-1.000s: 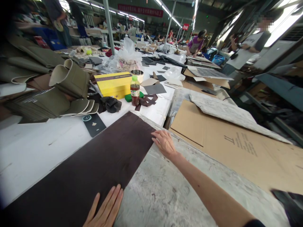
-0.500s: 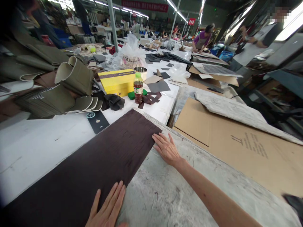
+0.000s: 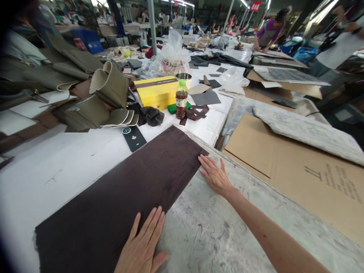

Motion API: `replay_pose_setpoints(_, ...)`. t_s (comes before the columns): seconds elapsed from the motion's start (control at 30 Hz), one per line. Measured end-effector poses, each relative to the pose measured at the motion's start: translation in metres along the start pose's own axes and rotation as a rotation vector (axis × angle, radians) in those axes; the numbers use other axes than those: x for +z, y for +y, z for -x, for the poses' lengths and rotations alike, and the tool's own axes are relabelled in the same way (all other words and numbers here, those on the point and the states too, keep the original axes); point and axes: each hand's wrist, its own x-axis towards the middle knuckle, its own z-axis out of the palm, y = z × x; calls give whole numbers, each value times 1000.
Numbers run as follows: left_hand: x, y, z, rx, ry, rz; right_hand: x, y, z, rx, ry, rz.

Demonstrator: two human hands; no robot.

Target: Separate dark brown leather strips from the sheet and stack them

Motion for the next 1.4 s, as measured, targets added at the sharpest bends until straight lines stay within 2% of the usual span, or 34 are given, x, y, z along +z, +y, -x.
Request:
replay_pose_setpoints(0.1, -4, 2, 1, -40, -54, 23, -4, 3, -4, 59, -12, -82)
replay_pose_setpoints(0.2, -7, 4, 2, -70, -66, 32, -21, -8, -5, 77, 69, -145)
replay_pose_setpoints(0.23, -7, 4, 2, -77, -72, 39, -28, -18, -4, 28, 97, -155)
replay_pose_setpoints(0.3, -9, 6, 3, -98, -90, 70, -43, -44, 2, -164, 86, -163)
replay_pose_setpoints(0.4, -12, 6, 3, -143, -152, 180, -53, -87, 16, -435, -52, -154)
replay_pose_setpoints(0.47, -17, 6, -1, -194, -205, 281, -49, -108, 23, -498, -96, -127)
replay_pose_setpoints(0.53, -22, 6, -7, -257, -256, 374, -39, -117, 26, -518, -92, -98)
replay_pose_setpoints(0.7, -31, 7, -22, -402, -277, 495, -13, -114, 28, -527, -72, -22)
replay_pose_setpoints(0.87, -26, 8, -30, -471, -216, 512, -9, -114, 30, -518, -89, 0)
replay_pose_setpoints(1.1, -9, 12, -36, -448, -150, 422, -11, -114, 30, -510, -107, -30)
replay_pose_setpoints(1.4, -7, 14, -21, -446, -137, 401, -4, -112, 32, -515, -105, 50)
